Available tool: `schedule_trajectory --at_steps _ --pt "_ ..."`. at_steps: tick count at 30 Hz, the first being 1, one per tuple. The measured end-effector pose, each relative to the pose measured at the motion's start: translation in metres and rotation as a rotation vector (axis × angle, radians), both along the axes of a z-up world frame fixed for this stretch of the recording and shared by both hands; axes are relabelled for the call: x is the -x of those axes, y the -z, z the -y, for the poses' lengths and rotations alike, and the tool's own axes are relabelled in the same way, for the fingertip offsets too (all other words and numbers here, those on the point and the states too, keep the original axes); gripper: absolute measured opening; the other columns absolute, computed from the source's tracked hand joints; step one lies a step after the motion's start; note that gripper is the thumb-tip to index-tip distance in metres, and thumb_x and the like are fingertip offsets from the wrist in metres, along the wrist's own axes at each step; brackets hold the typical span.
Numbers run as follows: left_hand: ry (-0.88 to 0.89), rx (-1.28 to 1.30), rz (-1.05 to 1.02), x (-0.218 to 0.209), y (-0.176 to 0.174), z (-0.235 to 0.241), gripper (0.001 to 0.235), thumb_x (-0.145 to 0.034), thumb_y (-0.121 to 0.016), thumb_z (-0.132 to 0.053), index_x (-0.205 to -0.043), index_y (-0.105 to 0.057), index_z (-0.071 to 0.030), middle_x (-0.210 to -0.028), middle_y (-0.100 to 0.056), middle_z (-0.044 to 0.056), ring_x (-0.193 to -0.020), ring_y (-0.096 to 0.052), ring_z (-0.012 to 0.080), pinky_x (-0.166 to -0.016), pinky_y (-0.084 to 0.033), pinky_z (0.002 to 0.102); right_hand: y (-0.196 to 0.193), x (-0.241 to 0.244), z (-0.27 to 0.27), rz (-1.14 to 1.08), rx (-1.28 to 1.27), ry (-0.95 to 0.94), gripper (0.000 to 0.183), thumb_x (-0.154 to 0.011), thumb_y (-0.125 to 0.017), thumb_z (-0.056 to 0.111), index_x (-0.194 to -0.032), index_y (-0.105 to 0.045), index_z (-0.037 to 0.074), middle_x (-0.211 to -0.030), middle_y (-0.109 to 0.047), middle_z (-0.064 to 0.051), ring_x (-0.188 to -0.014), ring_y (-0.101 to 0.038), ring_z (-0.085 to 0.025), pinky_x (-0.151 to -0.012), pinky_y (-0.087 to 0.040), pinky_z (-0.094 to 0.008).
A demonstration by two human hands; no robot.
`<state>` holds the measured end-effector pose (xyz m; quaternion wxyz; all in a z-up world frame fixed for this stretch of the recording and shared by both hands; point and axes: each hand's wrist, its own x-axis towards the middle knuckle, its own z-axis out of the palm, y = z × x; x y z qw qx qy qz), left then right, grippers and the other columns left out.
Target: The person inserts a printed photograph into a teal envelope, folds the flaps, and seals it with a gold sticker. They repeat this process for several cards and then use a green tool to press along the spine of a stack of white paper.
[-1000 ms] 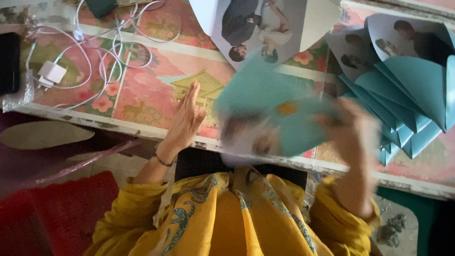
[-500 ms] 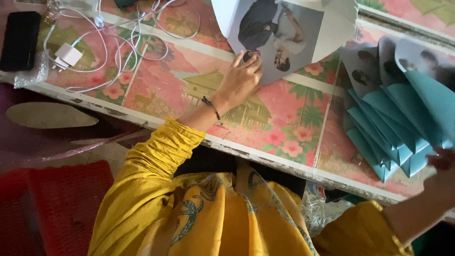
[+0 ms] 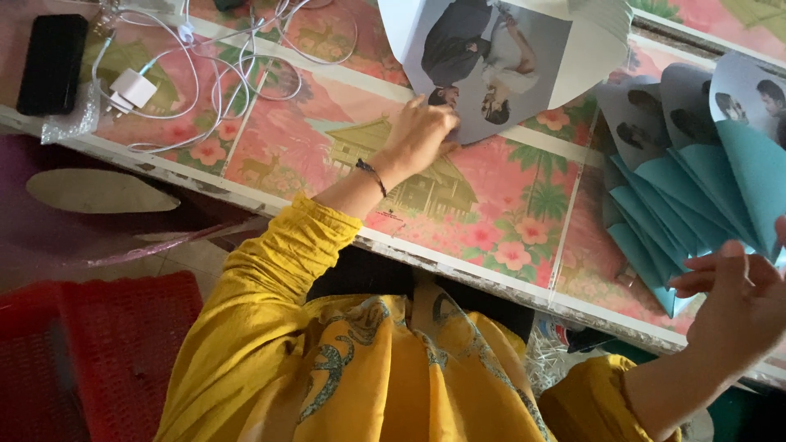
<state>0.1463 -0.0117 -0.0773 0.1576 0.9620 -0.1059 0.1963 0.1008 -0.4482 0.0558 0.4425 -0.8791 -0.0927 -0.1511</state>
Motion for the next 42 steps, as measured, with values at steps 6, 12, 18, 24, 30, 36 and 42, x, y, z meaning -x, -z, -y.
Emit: schedule_trajectory --at_steps 6,12,18,24,30,36,42 --pt "0.009 0.021 0.051 -0.004 -0.005 -0.007 0.045 -0.097 -0.063 0.002 -0.065 -0.034 -0.013 -0.057 -0.027 0.004 -0.053 -0.028 0.02 -0.05 -0.032 0.039 -0.019 0.014 -0.014 -0.004 -0.002 -0.106 0.036 -0.133 -0.05 -0.002 -0.166 -0.039 -0.012 -0.099 -0.062 -0.029 -0.064 -0.059 -0.033 -0.061 -0.048 -0.039" --pt "0.032 -0.121 0.163 0.052 -0.055 0.018 0.012 -0.099 -0.062 -0.01 -0.089 -0.055 -0.013 -0.06 -0.057 0.004 -0.056 -0.06 0.0276 -0.103 -0.049 0.049 -0.021 0.023 -0.027 -0.05 0.032 -0.171 0.032 -0.126 -0.058 0.0 -0.154 -0.054 -0.016 -0.094 -0.063 -0.028 -0.064 -0.063 -0.032 -0.061 -0.055 -0.041" --pt "0.65 0.128 -0.432 0.167 -0.119 0.026 0.036 -0.107 -0.058 -0.032 -0.078 -0.057 -0.011 -0.062 -0.065 0.002 -0.055 -0.067 0.0236 -0.106 -0.043 0.048 -0.013 0.019 -0.059 -0.186 0.036 -0.302 0.044 -0.109 -0.068 0.009 -0.149 -0.059 -0.007 -0.113 -0.071 -0.02 -0.086 -0.07 -0.023 -0.066 -0.055 -0.029" --pt "0.001 -0.013 -0.162 0.146 -0.096 -0.007 0.058 -0.1 -0.073 -0.042 -0.137 -0.064 0.001 -0.147 -0.038 0.043 -0.127 -0.055 0.0579 -0.101 -0.047 0.07 0.052 -0.02 -0.136 0.036 0.348 -0.45 0.036 -0.104 -0.072 0.011 -0.133 -0.066 -0.01 -0.126 -0.065 -0.036 -0.122 -0.059 -0.056 -0.103 -0.044 -0.063" --pt "-0.38 0.14 -0.233 0.117 -0.007 -0.039 0.041 -0.086 -0.086 -0.03 -0.112 -0.066 -0.004 -0.115 -0.049 0.009 -0.106 -0.062 0.0386 -0.094 -0.049 0.055 0.118 -0.029 -0.134 0.081 0.38 -0.324 0.028 -0.096 -0.081 0.008 -0.12 -0.071 -0.003 -0.115 -0.055 -0.019 -0.108 -0.062 -0.042 -0.092 -0.05 -0.052" --pt "-0.359 0.399 -0.143 0.118 0.022 -0.054 0.041 -0.077 -0.094 -0.022 -0.104 -0.064 -0.013 -0.111 -0.047 0.003 -0.108 -0.06 0.0379 -0.096 -0.047 0.059 0.121 -0.03 -0.133 0.109 0.264 -0.334 0.025 -0.093 -0.087 0.001 -0.115 -0.075 0.001 -0.108 -0.057 -0.015 -0.1 -0.061 -0.037 -0.09 -0.045 -0.047" --pt "-0.249 0.473 0.01 0.122 0.013 -0.057 0.036 -0.072 -0.096 -0.015 -0.096 -0.07 -0.009 -0.101 -0.058 0.006 -0.097 -0.067 0.0385 -0.085 -0.054 0.051 0.128 -0.032 -0.126 0.139 0.28 -0.355 0.023 -0.097 -0.089 0.006 -0.115 -0.076 0.003 -0.106 -0.06 -0.015 -0.098 -0.061 -0.034 -0.09 -0.044 -0.046"
